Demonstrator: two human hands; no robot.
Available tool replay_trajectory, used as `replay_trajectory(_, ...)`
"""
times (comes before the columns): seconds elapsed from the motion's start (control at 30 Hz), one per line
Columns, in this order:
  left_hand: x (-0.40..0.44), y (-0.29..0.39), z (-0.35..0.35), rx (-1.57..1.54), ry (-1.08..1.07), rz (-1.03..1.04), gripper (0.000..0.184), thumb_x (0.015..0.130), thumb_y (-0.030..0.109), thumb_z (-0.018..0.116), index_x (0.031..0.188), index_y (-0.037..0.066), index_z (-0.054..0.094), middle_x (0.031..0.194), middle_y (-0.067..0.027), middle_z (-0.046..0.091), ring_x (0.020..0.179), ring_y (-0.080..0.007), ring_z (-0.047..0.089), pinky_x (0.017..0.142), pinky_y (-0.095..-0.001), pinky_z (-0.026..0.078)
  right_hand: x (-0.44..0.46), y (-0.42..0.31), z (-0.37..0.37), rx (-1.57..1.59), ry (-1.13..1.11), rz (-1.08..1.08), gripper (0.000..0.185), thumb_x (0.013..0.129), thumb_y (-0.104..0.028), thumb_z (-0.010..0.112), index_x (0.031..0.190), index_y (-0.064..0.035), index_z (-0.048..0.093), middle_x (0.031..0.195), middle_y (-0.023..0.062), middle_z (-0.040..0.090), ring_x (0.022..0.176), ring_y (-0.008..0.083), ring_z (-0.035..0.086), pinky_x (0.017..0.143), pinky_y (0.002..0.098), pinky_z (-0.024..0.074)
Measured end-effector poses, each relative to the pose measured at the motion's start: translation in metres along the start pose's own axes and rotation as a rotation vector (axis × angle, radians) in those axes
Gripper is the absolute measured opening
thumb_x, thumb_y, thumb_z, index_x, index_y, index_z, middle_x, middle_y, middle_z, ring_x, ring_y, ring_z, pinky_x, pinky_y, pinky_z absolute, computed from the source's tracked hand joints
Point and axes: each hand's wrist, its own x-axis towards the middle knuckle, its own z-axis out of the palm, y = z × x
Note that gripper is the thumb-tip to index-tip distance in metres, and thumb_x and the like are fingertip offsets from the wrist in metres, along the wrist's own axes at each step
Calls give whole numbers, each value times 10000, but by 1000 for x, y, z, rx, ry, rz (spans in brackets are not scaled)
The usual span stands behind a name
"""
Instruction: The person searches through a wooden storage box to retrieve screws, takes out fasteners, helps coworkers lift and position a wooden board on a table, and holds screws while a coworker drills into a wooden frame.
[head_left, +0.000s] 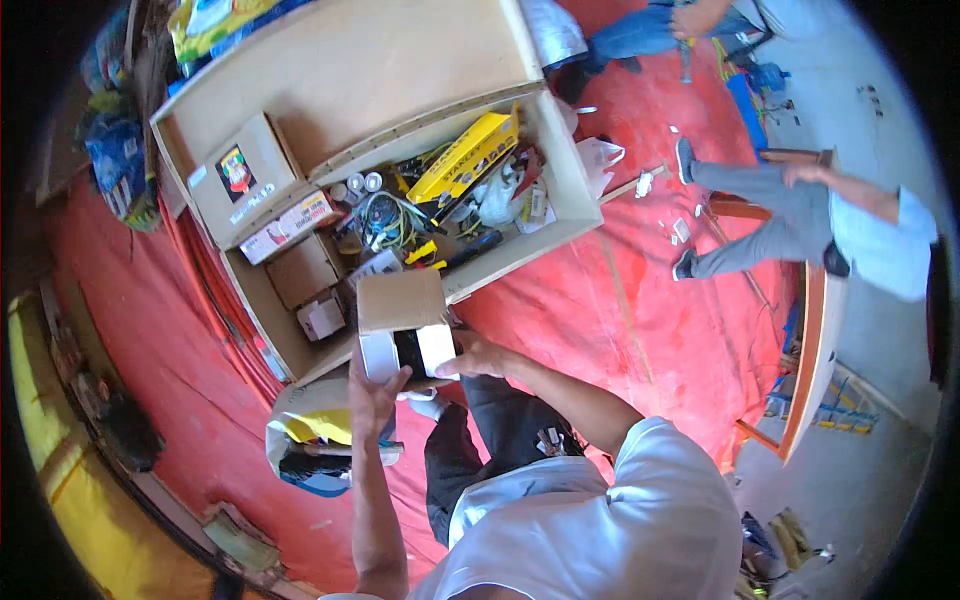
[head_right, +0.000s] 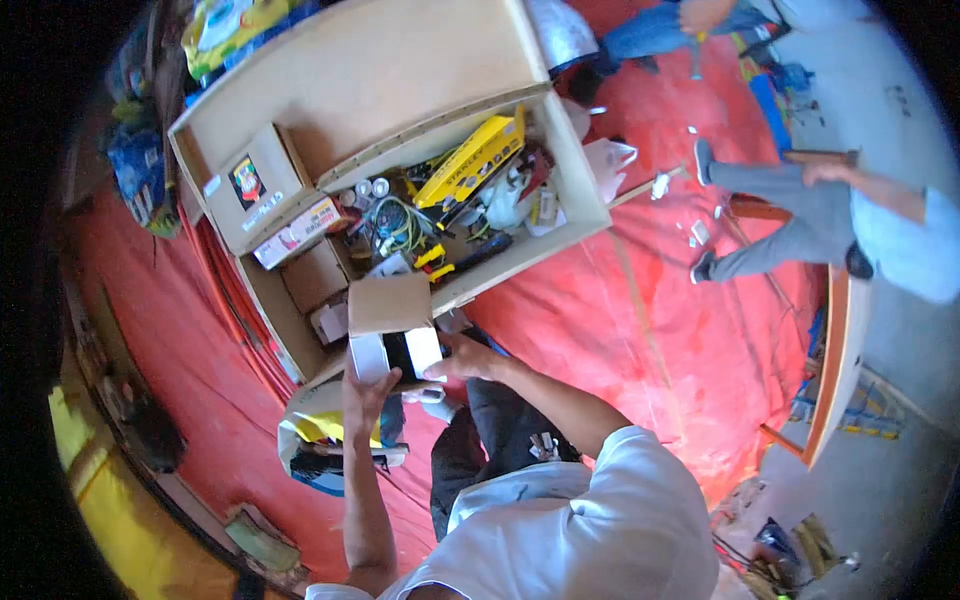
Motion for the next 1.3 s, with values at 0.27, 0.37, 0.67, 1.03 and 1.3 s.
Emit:
replay_trajectory(0.27,-137,-3,-3,-328,-296,-2,483,827,182,634,1237,-7,461,1101,-101,595,992,-211,591,873,-353,465,-152,34,68,1,-5,-32,665,727,-330,762,1285,-105,479,716,-29,530,500,52,392,416,209,275)
replay_trajectory(0.37,-185,-5,1,-401,-312,-17,451,817,192,612,1190,-26,484,1081,-107,597,973,-215,598,858,-360,482,-191,53,77,-58,10,-201,734,732,-474,736,1301,-96,470,686,-38,508,501,58,401,427,218,292)
replay_trajectory(0.67,-254,26,43,-316,-314,-52,462,821,235,591,1215,17,487,1046,-70,597,914,-169,600,773,-302,506,-243,17,34,-17,2,-362,557,910,-556,431,1047,-48,614,714,-16,574,641,114,530,597,287,422)
replay_trajectory(1.03,-187,37,135,-475,-279,-39,411,900,269,512,1239,41,477,1145,-91,590,983,-209,608,784,-352,533,-320,-30,9,-864,381,-475,580,762,-209,712,1287,-91,494,536,39,503,463,120,471,458,315,378)
replay_trajectory(1.3,-97,71,244,-409,-299,-109,502,852,286,603,1261,30,462,1176,-84,580,1042,-188,582,812,-337,518,-276,-34,-165,-1175,466,-771,609,744,-229,695,1298,-121,463,710,122,639,604,273,638,517,381,494)
